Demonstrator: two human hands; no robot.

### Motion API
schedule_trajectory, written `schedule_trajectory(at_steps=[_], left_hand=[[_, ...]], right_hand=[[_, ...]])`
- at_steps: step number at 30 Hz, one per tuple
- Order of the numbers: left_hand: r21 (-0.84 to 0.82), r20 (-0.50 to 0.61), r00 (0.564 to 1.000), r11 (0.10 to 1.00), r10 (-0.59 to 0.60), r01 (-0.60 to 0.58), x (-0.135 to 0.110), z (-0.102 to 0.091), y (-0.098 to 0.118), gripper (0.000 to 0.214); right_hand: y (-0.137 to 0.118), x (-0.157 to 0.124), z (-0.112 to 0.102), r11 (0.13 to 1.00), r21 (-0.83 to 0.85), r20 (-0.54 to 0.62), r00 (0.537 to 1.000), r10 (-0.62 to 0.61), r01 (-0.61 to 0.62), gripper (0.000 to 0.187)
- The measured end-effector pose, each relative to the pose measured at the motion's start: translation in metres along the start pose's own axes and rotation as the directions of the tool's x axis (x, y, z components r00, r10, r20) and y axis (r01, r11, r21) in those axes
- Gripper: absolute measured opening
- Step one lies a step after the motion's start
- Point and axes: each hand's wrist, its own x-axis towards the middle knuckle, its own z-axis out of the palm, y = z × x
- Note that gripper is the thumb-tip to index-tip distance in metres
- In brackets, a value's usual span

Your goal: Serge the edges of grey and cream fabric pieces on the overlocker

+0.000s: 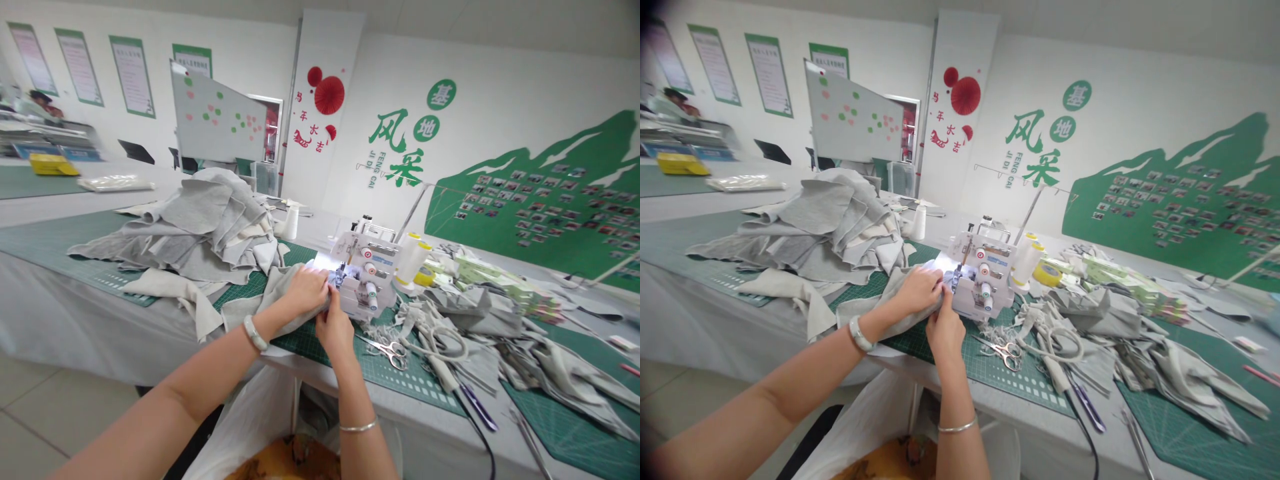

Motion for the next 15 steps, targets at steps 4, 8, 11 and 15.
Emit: schedule_trajectory(at_steps=[4,8,11,15], left_hand=[[-0.158,0.052,0.998,0.987,-0.033,0.04,0.007,0.001,-0.011,0.017],[-0.584,0.124,0.984,0.792,-0.13,0.178,0.028,0.003,-0.031,0.012],[-0.724,0.152,0.957,0.631,-0.247,0.278,0.059,0.011,-0.046,0.016],[-0.809,0.262,0.914,0.445,-0.309,0.383,0.11,0.029,-0.057,0.026]], right_hand=[[0.005,0.003,0.003,0.998,0.055,-0.011,0.999,-0.034,0.035,0.059],[0.008,0.005,0.007,0.991,0.126,-0.011,0.999,-0.053,0.054,0.059],[0.009,0.006,0.01,0.99,0.13,-0.013,0.999,-0.05,0.051,0.057],[0.009,0.008,0.012,0.993,0.103,-0.024,0.998,-0.053,0.055,0.057]])
